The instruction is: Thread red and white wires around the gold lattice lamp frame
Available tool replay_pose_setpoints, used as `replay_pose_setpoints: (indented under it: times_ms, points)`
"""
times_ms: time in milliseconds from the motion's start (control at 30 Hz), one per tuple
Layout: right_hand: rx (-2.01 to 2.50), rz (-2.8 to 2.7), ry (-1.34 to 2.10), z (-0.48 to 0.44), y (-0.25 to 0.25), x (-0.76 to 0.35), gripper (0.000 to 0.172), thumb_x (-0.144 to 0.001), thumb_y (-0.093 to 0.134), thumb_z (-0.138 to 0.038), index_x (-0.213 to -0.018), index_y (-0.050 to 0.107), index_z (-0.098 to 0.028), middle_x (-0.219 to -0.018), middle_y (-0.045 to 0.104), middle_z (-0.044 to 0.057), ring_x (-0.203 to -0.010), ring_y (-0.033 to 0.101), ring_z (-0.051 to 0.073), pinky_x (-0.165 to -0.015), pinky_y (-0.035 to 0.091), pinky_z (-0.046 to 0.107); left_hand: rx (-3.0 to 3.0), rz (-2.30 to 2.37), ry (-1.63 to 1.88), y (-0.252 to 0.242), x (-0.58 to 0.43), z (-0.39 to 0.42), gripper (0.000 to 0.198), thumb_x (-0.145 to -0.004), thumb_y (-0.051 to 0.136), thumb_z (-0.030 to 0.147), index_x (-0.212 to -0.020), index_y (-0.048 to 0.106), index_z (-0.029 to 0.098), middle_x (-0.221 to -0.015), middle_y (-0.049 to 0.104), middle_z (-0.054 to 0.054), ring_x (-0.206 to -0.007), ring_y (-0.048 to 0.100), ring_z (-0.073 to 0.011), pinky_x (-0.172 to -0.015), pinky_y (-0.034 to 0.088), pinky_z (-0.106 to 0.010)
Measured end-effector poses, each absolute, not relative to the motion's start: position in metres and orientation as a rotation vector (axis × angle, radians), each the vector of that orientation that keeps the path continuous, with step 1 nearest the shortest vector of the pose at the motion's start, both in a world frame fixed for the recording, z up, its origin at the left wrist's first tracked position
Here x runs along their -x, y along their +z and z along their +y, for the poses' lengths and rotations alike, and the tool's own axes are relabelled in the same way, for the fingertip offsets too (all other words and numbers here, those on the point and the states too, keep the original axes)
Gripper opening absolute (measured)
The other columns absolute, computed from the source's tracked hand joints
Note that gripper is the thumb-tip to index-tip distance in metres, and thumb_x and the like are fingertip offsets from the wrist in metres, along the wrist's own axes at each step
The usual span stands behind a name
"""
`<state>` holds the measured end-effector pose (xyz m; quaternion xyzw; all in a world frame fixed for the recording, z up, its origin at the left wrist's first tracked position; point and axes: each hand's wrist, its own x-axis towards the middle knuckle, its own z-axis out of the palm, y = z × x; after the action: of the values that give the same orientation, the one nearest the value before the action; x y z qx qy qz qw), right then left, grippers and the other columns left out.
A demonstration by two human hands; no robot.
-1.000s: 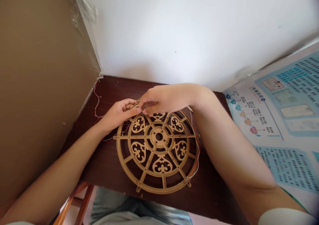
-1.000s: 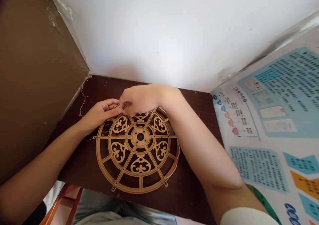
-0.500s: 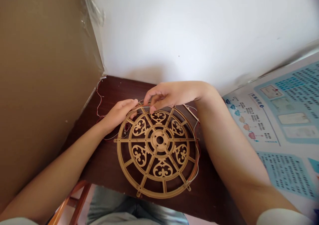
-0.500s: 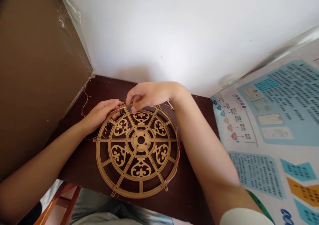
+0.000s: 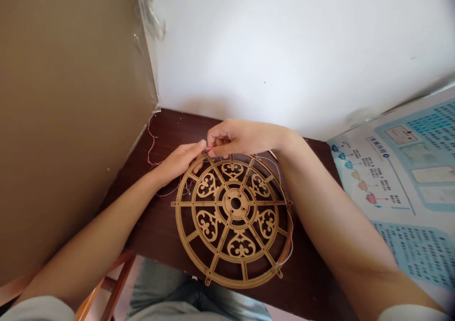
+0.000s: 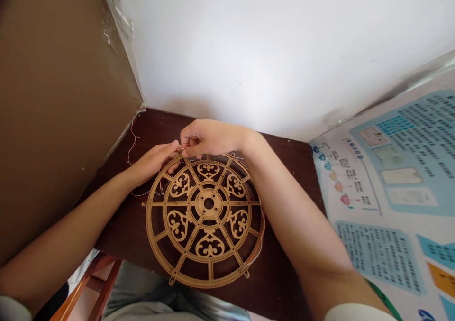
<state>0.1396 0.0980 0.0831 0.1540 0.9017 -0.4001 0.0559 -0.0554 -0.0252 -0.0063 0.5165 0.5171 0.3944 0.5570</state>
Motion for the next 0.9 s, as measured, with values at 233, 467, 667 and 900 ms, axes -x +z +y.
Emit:
replay_pose_setpoints:
  times_ms: [233,467,667,900]
  points:
    - [-0.509,2.762,-1.104,0.087,0.082,-0.128,0.009,-0.096,0.072,-0.025,-0.096,0.069,-0.016,-0.096,0.075,0.004,-0.081,0.065,0.016,-0.074,0.048,0.030,-1.247,1.216,0.907,-0.005,0.057,-0.024,0.073,-0.097,0.052,0.090,-0.078,0.062,0.020,-0.062,0.059,-0.001,-0.055,0.049,-0.0148,-0.056,0.038,-0.029]
    - [-0.475,2.586,-1.367,0.093,0.083,-0.135,0.012,-0.098,0.065,-0.025,-0.104,0.070,-0.015,-0.103,0.081,0.008,-0.087,0.075,0.019,-0.081,0.057,0.034,-1.223,1.194,0.880,-0.005,0.058,-0.024,0.071,-0.103,0.049,0.084,-0.085,0.069,0.018,-0.063,0.059,-0.001,-0.056,0.051,-0.0149,-0.055,0.037,-0.028]
    - [-0.498,2.737,-1.259,0.090,0.082,-0.132,0.013,-0.096,0.068,-0.027,-0.096,0.073,-0.016,-0.087,0.076,0.003,-0.075,0.066,0.016,-0.074,0.048,0.031,-1.236,1.178,0.871,-0.006,0.059,-0.024,0.072,-0.104,0.047,0.083,-0.073,0.063,0.019,-0.063,0.059,-0.002,-0.056,0.051,-0.0145,-0.056,0.037,-0.029]
    - [-0.522,2.809,-0.973,0.083,0.084,-0.127,0.006,-0.093,0.068,-0.019,-0.088,0.065,-0.017,-0.086,0.069,0.001,-0.075,0.057,0.014,-0.072,0.039,0.030,-1.307,1.193,0.868,-0.001,0.057,-0.023,0.070,-0.093,0.062,0.087,-0.077,0.059,0.020,-0.063,0.056,0.001,-0.058,0.046,-0.0132,-0.060,0.034,-0.029]
